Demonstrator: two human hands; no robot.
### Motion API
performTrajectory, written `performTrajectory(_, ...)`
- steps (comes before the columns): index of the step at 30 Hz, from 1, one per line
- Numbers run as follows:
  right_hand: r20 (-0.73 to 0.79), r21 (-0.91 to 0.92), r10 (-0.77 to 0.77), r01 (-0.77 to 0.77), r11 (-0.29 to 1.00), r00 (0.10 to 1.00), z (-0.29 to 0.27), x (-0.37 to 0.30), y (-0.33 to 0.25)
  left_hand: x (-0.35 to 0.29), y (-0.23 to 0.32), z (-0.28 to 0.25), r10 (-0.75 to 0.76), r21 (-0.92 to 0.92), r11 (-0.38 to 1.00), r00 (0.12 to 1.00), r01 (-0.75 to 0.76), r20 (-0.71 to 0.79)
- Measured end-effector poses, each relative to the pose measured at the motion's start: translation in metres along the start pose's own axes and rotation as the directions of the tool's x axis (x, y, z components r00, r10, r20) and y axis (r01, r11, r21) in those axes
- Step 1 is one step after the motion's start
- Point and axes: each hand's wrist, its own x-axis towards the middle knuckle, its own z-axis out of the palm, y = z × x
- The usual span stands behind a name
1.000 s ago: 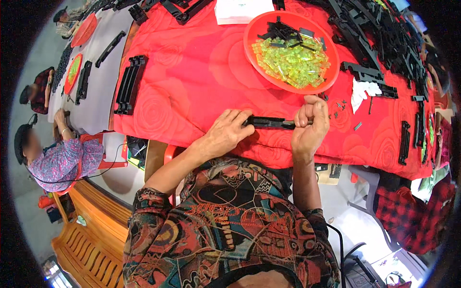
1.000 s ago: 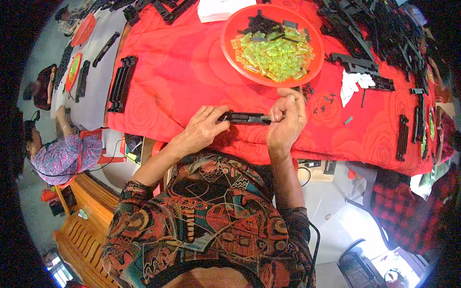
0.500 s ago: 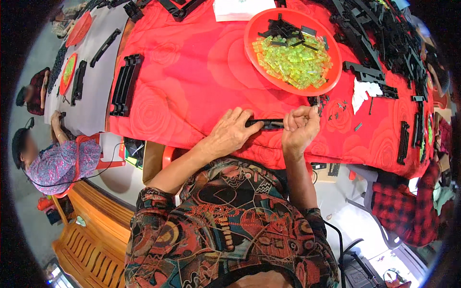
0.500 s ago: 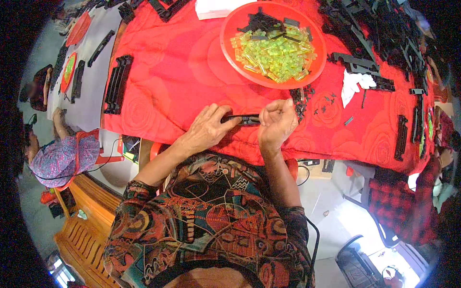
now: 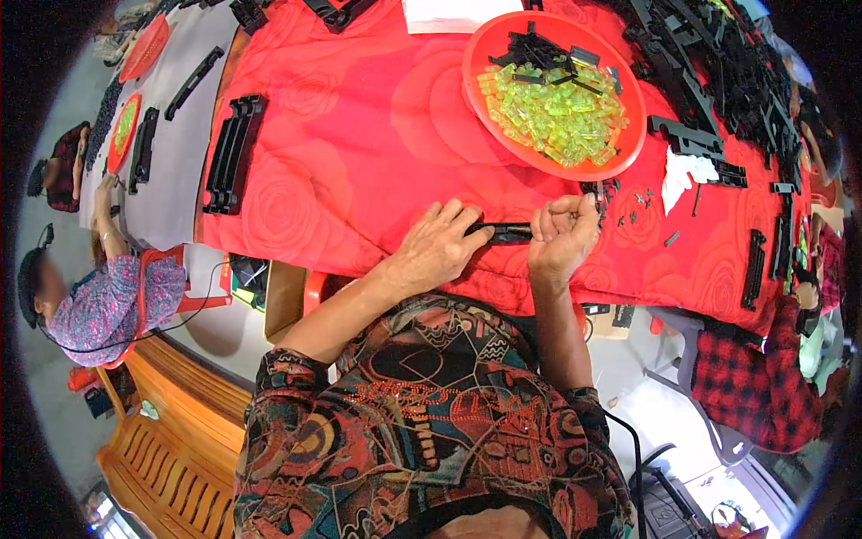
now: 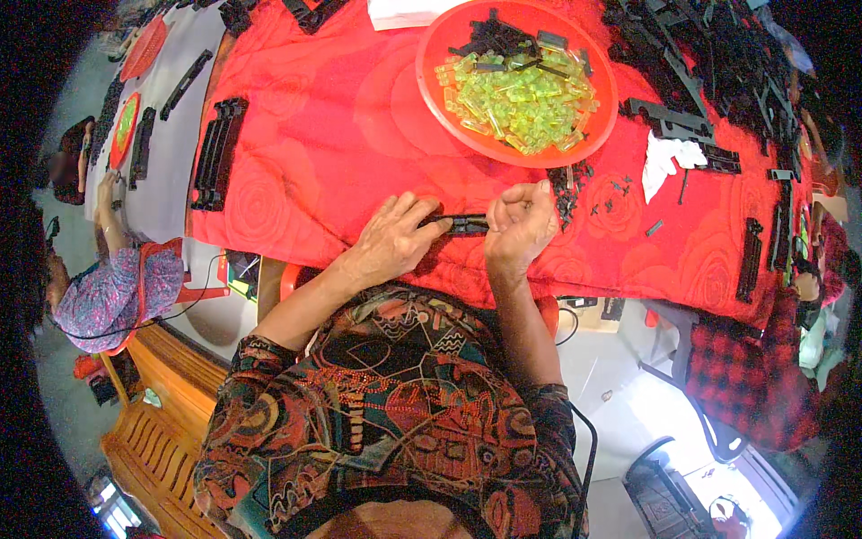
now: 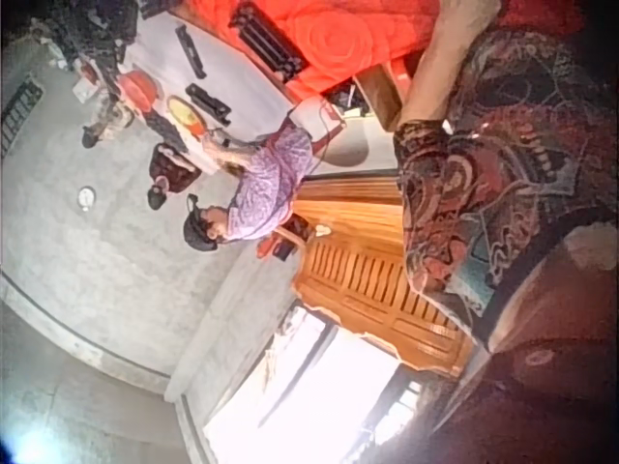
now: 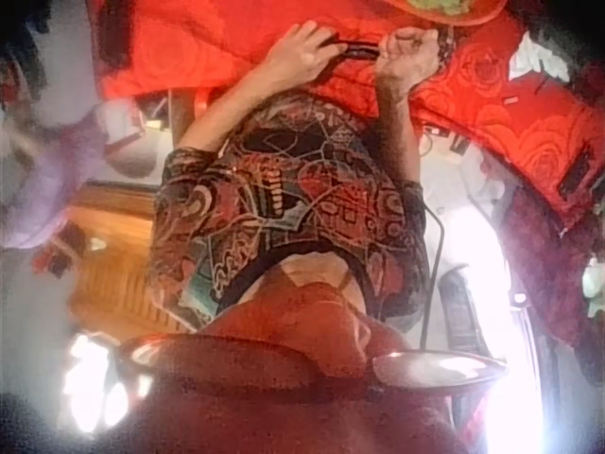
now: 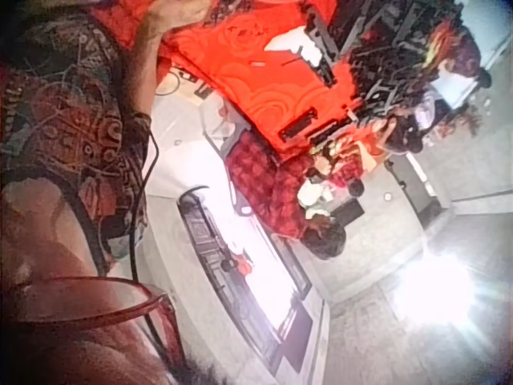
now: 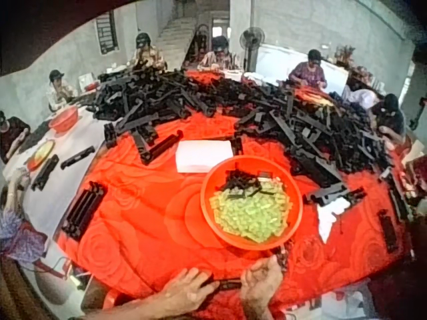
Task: Assembling black plastic components at a table with other people.
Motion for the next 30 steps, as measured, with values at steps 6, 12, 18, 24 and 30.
performTrajectory(6,-0.059,-0.062,-0.031,0.027,0.998,0.998,0.006,-0.001,0.001,0.001,-0.001,0.0,0.014,0.008,1.0,1.0,-0.014,-0.011)
performTrajectory(12,-0.062,-0.139,-0.064,0.055,0.989,0.996,0.01,-0.001,0.004,0.002,-0.003,0.0,0.029,-0.01,1.0,1.0,-0.029,-0.009)
performTrajectory(18,-0.087,-0.237,-0.056,0.034,0.971,0.995,0.015,0.001,0.007,0.002,-0.006,0.001,0.048,-0.015,0.999,0.999,-0.048,-0.003)
performTrajectory(24,-0.067,-0.261,-0.04,0.022,0.965,0.997,0.02,0.003,0.008,0.002,-0.006,0.004,0.052,-0.029,0.998,0.998,-0.053,-0.026)
performTrajectory(30,-0.043,-0.262,-0.043,0.03,0.965,0.998,0.019,0.003,0.009,0.003,-0.005,0.003,0.052,-0.041,0.998,0.998,-0.054,-0.047)
